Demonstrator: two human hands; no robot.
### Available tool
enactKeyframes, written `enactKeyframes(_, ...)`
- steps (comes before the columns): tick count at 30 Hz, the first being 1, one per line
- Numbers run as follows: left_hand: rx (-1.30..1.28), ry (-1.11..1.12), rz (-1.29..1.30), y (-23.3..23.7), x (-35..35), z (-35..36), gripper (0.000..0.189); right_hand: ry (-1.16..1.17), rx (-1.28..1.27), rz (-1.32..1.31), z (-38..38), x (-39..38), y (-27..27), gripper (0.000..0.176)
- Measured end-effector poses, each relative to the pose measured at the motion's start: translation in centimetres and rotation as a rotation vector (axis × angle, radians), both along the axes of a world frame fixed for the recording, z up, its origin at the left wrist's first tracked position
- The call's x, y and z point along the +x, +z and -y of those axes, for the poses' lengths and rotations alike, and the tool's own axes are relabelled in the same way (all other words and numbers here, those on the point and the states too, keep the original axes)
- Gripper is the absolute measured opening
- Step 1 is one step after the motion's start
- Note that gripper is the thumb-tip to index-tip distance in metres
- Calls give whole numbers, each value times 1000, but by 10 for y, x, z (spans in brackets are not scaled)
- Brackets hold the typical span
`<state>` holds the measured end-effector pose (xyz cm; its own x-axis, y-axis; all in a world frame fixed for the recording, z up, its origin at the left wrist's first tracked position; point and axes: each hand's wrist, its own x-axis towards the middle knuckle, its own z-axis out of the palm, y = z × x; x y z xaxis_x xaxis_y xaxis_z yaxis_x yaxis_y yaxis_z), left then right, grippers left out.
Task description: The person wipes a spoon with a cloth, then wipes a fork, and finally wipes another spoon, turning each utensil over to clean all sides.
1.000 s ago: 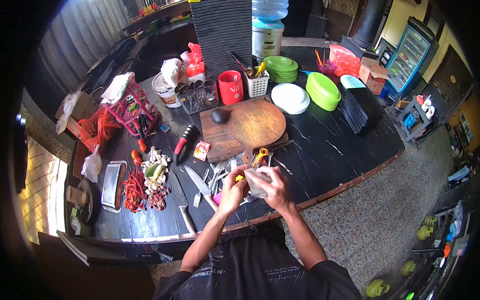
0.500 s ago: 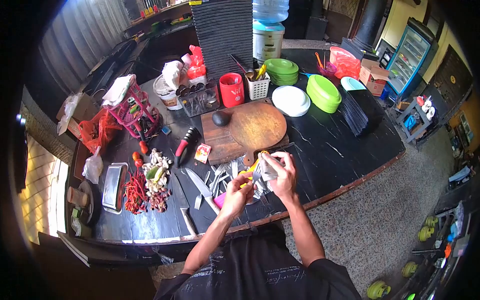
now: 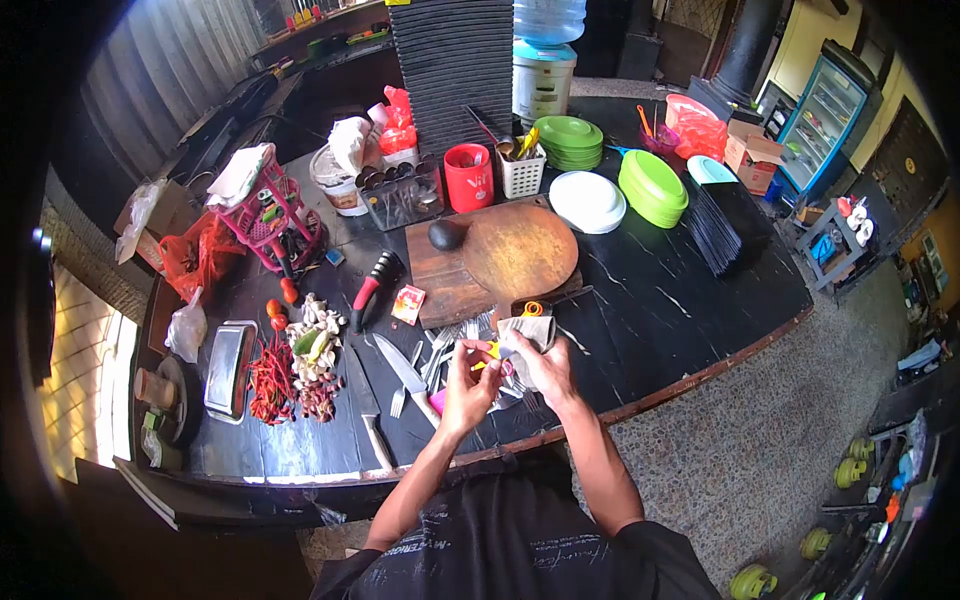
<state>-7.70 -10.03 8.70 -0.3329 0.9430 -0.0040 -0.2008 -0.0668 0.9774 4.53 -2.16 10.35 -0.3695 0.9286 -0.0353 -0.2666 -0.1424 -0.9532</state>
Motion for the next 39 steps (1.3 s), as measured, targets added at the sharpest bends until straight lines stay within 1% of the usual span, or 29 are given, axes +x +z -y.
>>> enactKeyframes(4, 19, 2, -75, 6, -2, -2, 24, -1, -20, -36, -5, -1, -2, 22)
enactKeyframes(5, 16, 3, -119, 7, -3, -2, 24, -41, -38, -57, -6, -1, -5, 22)
enactKeyframes(7, 23, 10, -135, 10, -2, -2, 24, -77, -52, -79, -9, -4, -5, 22)
enactKeyframes(9, 31, 13, -149, 10, -2, -2, 24, -169, -51, -131, -11, -5, -3, 23)
enactKeyframes(11, 18, 45, -119, 5, -2, -2, 24, -218, -93, -149, -13, 0, -3, 26)
enactKeyframes(12, 22, 63, -47, 5, -4, -3, 25, -234, -102, -145, -15, 3, -1, 26)
enactKeyframes(13, 5, 68, 78, 5, -6, -2, 26, -251, -112, -141, -16, 5, 1, 27)
enactKeyframes(14, -2, 83, 102, 6, -8, -2, 27, -254, -104, -128, -13, 5, 3, 29)
enactKeyframes(15, -10, 95, 125, 10, -9, -2, 28, -224, -91, -120, -10, 4, -1, 29)
enactKeyframes(17, 3, 64, 131, 15, -8, -2, 30, -90, -83, -31, -4, 2, -14, 28)
enactKeyframes(18, -6, 70, 135, 16, -4, -4, 30, -18, -18, -52, 3, -3, -13, 24)
enactKeyframes(19, -15, 78, 138, 16, -1, -5, 30, 98, -55, -38, 8, -3, -9, 21)
enactKeyframes(21, -12, 75, 161, 9, 0, -6, 31, 164, -182, 29, 8, -5, -15, 18)
enactKeyframes(23, -11, 75, 33, -1, -5, -6, 32, 123, -158, -11, 10, -11, -14, 17)
enactKeyframes(24, -97, 114, -129, 13, -8, -1, 34, 83, -136, -47, 12, -14, -12, 16)
enactKeyframes(25, -101, 112, -129, 20, -11, -1, 34, 82, -140, -47, 14, -15, -11, 16)
enactKeyframes(27, 124, 332, -917, 29, -19, -6, 31, 143, -108, 42, 15, -15, -11, 18)
enactKeyframes(28, 147, 296, -833, 23, -26, -11, 24, 183, -40, 89, 16, -14, -18, 21)
enactKeyframes(29, 113, 177, -684, 24, -33, -12, 18, 197, 95, 296, 16, -11, -20, 22)
enactKeyframes(31, 22, 95, -308, 21, -42, -18, 15, 204, 82, 266, 21, -15, -15, 23)
enactKeyframes(33, 59, 136, -50, 16, -46, -21, 17, 224, 108, 228, 24, -16, -10, 27)
enactKeyframes(35, 81, 244, -78, 9, -59, -26, 15, 290, 172, 357, 27, -14, -7, 28)
enactKeyframes(36, 86, 251, -29, 9, -64, -28, 16, 339, 115, 540, 31, -10, 4, 27)
enactKeyframes(37, 100, 263, 63, 14, -67, -28, 15, 334, 110, 490, 38, -11, 14, 26)
enactKeyframes(39, 148, 277, 109, 10, -73, -30, 14, 367, 119, 489, 42, -11, 16, 27)
